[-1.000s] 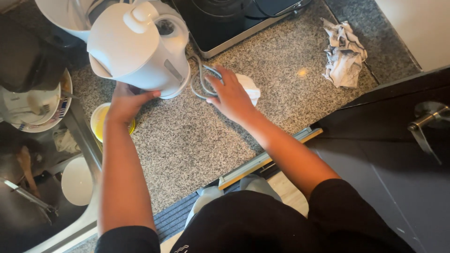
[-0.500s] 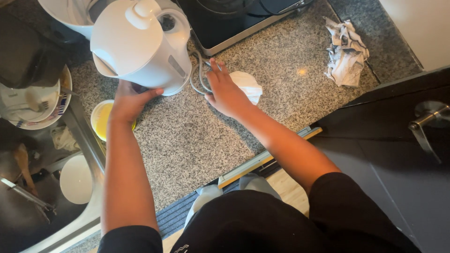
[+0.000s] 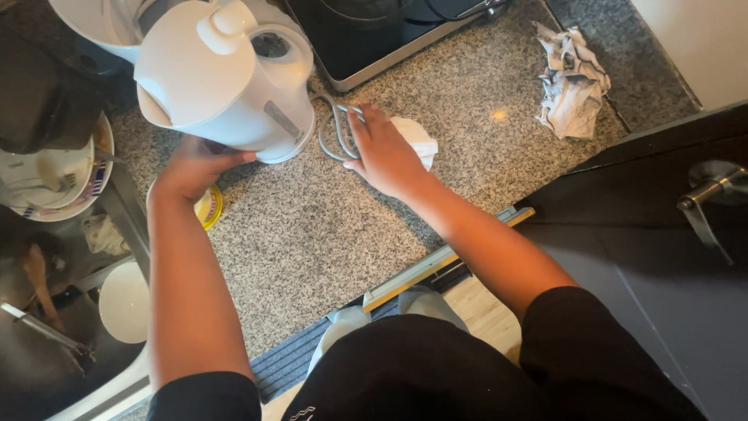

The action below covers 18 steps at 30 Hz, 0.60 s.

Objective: Cleaning a kitchen counter with a cloth and washing a spatula in the sink.

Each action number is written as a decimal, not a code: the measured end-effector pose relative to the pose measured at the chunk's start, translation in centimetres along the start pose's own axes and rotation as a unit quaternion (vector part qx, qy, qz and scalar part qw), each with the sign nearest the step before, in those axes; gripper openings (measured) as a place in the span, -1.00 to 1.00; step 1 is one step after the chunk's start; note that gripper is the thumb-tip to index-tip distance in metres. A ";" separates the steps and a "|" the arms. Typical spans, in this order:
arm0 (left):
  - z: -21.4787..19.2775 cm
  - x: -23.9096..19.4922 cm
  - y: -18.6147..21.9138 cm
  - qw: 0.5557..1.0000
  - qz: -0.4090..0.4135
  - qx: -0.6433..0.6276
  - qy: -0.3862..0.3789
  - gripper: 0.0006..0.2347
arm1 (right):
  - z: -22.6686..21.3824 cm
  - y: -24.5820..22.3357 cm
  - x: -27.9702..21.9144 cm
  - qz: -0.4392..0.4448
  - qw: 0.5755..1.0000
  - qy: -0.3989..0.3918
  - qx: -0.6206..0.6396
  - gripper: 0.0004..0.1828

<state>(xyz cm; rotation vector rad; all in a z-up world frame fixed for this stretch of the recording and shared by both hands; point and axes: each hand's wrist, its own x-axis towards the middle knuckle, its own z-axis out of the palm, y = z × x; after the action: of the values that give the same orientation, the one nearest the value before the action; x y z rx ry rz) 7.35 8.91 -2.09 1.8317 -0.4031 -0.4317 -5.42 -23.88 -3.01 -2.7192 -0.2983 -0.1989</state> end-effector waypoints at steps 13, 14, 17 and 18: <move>0.4 0.3 -1.4 1.000 0.012 -0.007 0.017 -0.07 | -1.5 0.3 1.3 0.050 0.995 -0.043 0.074 0.19; 0.3 0.3 -1.7 1.000 0.014 -0.005 0.018 -0.06 | -2.0 0.3 1.2 0.055 0.993 -0.048 0.088 0.21; 1.9 -1.4 0.7 0.998 -0.005 -0.028 0.050 -0.05 | -3.4 0.6 0.2 0.049 0.995 -0.035 0.083 0.18; 2.2 -1.8 1.5 0.998 -0.005 -0.028 0.052 -0.05 | -3.3 1.0 0.0 0.047 0.995 -0.036 0.083 0.18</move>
<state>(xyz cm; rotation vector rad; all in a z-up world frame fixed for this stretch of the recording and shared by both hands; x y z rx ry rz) 4.62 7.53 -1.06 1.7932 -0.3071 -0.3496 -5.46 -26.13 -0.34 -2.5722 -0.1969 -0.0474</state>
